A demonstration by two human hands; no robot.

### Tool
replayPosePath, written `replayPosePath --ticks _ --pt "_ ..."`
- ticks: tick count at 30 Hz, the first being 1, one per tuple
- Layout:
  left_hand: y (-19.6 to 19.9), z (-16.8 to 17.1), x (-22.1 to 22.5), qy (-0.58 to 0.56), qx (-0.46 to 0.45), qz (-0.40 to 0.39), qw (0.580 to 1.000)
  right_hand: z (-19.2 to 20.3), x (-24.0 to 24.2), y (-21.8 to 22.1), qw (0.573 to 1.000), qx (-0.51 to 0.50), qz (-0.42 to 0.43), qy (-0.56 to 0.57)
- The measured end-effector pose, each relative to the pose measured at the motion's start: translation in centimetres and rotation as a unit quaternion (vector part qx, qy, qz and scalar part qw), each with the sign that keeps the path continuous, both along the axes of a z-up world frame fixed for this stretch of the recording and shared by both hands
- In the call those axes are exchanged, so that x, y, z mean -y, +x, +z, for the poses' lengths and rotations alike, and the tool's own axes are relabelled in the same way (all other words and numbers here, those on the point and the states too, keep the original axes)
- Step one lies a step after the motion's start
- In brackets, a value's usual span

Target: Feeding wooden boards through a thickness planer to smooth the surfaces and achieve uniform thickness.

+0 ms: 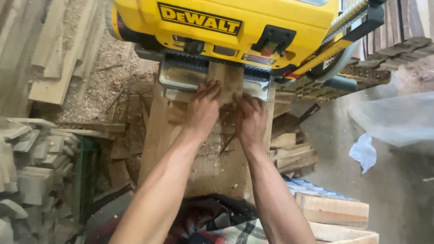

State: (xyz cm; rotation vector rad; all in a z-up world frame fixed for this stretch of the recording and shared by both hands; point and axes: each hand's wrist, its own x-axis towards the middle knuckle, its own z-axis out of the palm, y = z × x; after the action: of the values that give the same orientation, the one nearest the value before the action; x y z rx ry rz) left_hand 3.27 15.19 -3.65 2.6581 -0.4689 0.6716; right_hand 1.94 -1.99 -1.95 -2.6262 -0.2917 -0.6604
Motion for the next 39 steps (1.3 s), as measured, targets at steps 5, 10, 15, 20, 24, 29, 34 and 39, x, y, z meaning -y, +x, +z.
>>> replayPosePath --ticks 5,10,15,20,24,29,34,39 --pt "1.8 2.4 0.6 0.017 -0.024 0.014 0.999 0.8 0.1 2.0 0.998 -0.051 -0.021 -0.004" --pt "-0.8 5.4 3.3 0.015 0.041 0.031 0.999 1.9 4.8 1.6 0.996 -0.004 0.022 0.083" --pt "-0.8 5.5 7.8 -0.048 0.067 0.019 0.996 1.9 17.5 3.9 0.977 0.149 -0.12 -0.094" --pt "0.0 2.6 9.8 -0.02 0.057 -0.026 0.998 3.7 23.5 7.4 0.987 -0.012 -0.078 -0.138" --pt "0.4 0.6 11.4 0.025 0.069 -0.028 0.997 0.3 26.6 9.9 0.988 0.069 -0.006 -0.138" --pt "0.4 0.7 12.5 0.073 0.031 0.0 0.997 3.8 27.4 9.7 0.967 0.146 0.026 -0.206" --pt "0.1 2.0 13.0 0.185 -0.17 -0.024 0.968 10.4 24.0 10.0 0.964 0.183 0.029 -0.192" --pt "-1.0 1.1 14.6 0.077 -0.092 0.026 0.992 12.2 23.5 17.0 0.977 0.159 0.018 -0.14"
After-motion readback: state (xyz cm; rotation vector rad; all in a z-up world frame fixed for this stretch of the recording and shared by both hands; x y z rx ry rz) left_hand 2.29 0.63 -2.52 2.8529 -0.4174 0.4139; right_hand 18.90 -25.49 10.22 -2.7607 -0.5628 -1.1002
